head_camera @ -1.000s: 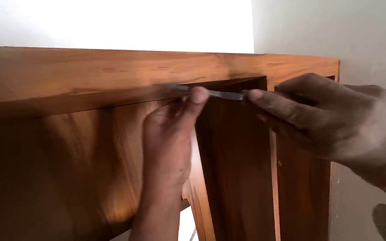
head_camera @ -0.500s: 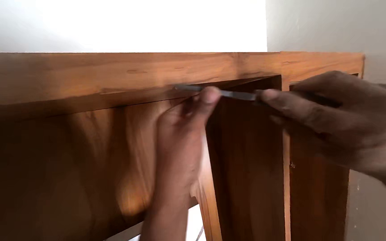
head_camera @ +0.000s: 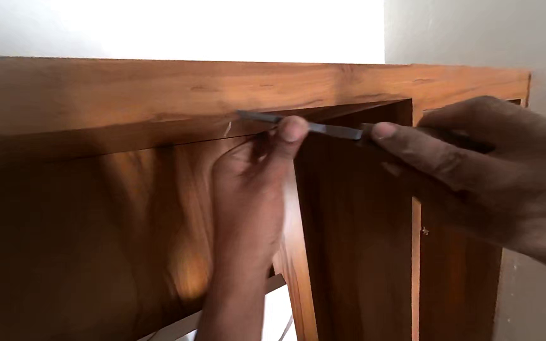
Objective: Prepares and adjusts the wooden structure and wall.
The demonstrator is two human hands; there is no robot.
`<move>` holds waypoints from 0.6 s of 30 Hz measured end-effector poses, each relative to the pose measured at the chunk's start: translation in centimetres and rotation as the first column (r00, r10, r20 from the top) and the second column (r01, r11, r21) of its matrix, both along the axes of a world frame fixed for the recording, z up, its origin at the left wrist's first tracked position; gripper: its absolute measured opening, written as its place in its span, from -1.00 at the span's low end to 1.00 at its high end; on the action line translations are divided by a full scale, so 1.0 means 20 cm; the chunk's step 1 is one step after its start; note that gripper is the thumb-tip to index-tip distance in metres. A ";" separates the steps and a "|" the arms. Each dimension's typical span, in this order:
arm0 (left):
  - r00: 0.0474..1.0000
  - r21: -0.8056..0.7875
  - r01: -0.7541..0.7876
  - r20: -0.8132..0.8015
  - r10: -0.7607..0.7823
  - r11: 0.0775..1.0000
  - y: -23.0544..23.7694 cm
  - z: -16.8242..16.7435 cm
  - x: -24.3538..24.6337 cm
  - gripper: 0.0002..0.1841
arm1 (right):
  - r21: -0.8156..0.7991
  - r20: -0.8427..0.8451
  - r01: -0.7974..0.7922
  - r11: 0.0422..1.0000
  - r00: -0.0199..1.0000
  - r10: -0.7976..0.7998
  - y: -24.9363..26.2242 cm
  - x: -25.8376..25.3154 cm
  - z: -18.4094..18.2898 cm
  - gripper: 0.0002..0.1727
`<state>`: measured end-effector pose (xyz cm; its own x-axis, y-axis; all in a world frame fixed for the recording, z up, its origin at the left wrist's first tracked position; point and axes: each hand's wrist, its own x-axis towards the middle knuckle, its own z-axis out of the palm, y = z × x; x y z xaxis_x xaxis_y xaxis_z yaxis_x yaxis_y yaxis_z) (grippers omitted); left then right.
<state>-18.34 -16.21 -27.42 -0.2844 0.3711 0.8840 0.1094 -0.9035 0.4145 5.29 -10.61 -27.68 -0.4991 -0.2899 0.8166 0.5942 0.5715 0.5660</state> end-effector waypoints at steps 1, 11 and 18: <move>1.000 0.001 -0.013 -0.012 0.013 1.000 -0.01 0.00 -0.02 -0.81 | 0.018 -0.004 -0.004 1.000 1.000 0.004 -0.02 -0.03 0.01 -0.48; 0.998 0.045 -0.047 0.041 0.045 0.998 -0.05 -0.02 -0.04 -0.77 | -0.016 0.022 -0.017 1.000 1.000 0.017 -0.09 -0.06 0.02 -0.49; 0.999 0.037 -0.039 0.027 0.038 0.999 -0.08 -0.01 -0.09 -0.78 | 0.017 0.033 -0.001 1.000 0.999 0.000 -0.12 -0.09 0.05 -0.50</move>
